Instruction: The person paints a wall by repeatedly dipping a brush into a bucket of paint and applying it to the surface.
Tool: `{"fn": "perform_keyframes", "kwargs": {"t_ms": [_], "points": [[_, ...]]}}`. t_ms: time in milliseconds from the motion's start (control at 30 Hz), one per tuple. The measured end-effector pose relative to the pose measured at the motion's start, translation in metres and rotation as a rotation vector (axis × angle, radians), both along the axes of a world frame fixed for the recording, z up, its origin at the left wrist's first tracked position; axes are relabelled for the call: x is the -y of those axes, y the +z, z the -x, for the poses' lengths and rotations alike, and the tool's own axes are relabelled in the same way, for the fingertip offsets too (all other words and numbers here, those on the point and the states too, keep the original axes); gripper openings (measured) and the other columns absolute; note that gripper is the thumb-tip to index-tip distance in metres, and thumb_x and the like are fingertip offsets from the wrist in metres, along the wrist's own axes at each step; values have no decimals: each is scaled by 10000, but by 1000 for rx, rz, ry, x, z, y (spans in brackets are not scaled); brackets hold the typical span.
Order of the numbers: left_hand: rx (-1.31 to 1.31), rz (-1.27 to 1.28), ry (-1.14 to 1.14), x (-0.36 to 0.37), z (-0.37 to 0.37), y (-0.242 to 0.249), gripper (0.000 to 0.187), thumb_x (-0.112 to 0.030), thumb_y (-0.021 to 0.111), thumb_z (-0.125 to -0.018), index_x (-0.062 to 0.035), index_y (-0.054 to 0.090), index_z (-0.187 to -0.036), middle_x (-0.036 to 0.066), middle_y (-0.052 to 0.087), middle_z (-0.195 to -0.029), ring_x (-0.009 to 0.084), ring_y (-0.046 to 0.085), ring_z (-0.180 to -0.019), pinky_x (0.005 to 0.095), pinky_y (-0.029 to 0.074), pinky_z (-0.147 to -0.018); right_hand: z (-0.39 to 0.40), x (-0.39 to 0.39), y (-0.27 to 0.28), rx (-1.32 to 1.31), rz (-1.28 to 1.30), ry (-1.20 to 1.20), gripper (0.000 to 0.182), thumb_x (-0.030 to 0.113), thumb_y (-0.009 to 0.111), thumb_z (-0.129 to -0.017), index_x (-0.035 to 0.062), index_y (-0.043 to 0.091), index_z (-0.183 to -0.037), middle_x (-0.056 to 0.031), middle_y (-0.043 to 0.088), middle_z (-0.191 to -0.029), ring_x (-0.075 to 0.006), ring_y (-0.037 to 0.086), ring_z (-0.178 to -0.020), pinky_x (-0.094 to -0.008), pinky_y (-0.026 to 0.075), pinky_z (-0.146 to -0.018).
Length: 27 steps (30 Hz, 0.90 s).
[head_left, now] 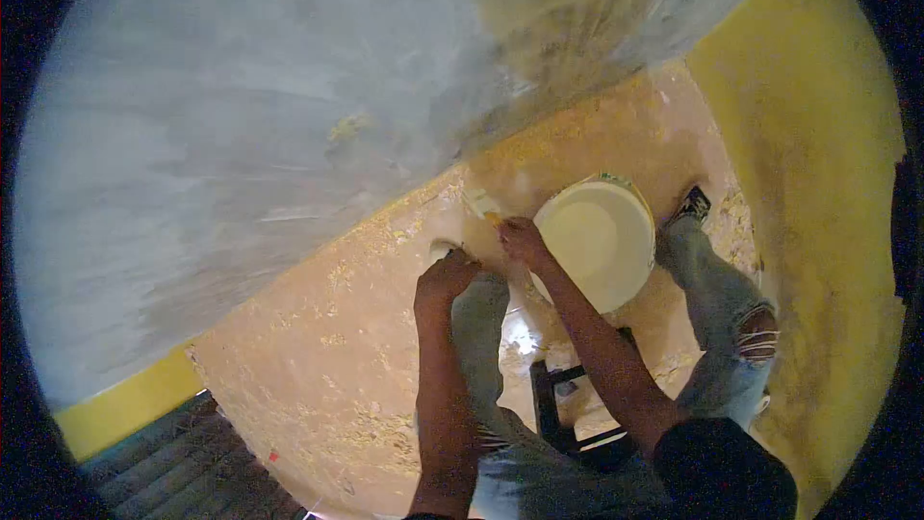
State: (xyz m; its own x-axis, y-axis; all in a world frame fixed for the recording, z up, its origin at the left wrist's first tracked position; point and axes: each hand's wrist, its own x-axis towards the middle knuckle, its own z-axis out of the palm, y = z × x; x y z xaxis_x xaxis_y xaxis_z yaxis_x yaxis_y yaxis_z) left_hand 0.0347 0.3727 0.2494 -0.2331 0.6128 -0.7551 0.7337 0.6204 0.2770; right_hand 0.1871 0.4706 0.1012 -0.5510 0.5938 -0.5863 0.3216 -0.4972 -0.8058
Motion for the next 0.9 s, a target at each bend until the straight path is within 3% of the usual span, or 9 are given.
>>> {"fn": "perform_keyframes", "kwargs": {"t_ms": [33,100,200,333,433,467,600,667,900], "points": [[12,20,-9,-11,-1,10,555,-491,504,-884,-59,525,-1231,217,626,-1145,360,618,-1057,454,481,-894,23,2,-19,80,-124,49,274,269,590,-888,26,652,-777,-118,626,-703,-270,570,-549,-413,442,-477],[43,-48,190,-45,-5,39,506,-470,519,-884,-53,539,-1170,202,640,-1126,350,629,-1039,463,494,-873,57,6,-84,96,-1066,279,234,219,550,-879,33,652,-781,-178,645,-747,-343,626,-656,-460,479,-530],[-67,-148,87,-67,-28,64,493,-445,511,-903,-21,525,-1156,237,648,-1050,395,640,-977,518,503,-806,92,-6,-114,350,-1177,486,188,196,553,-821,44,662,-809,-185,655,-769,-350,645,-757,-480,502,-588],[-159,-215,-69,-74,-57,53,446,-368,515,-924,-10,475,-1188,258,637,-984,414,650,-909,533,517,-722,147,-2,-189,568,-802,186,267,213,565,-834,-15,656,-730,-180,629,-776,-342,632,-700,-455,516,-626],[-125,-248,-93,-88,-68,57,423,-331,516,-927,-24,457,-1212,254,630,-1002,406,651,-907,515,524,-718,149,-20,-139,617,-1094,186,258,201,551,-846,-5,654,-729,-200,639,-813,-370,627,-705,-468,514,-637],[-97,-270,-91,-89,-70,60,417,-316,514,-929,-27,452,-1223,253,626,-1014,406,650,-902,508,526,-719,148,-24,-113,491,-1016,-97,255,207,549,-853,-1,657,-752,-205,640,-806,-380,632,-718,-461,512,-640],[-26,-281,-16,-99,-75,68,422,-305,524,-925,-32,473,-1243,258,621,-1052,411,645,-900,527,514,-747,135,-34,-94,521,-896,51,239,213,562,-853,-5,653,-813,-210,648,-817,-383,636,-746,-467,514,-684],[8,-306,128,-99,-78,73,411,-314,529,-923,-39,493,-1226,250,624,-1047,407,645,-887,536,506,-766,120,-32,-73,342,-703,-140,248,226,571,-865,-10,647,-847,-223,653,-818,-382,642,-795,-481,508,-741],[-45,-467,-4,-92,-81,50,389,-326,533,-922,-56,508,-1201,220,633,-1011,399,646,-876,543,502,-757,97,-30,-39,520,-544,-179,260,242,577,-873,-8,647,-885,-210,668,-825,-369,655,-835,-471,523,-760]]}}
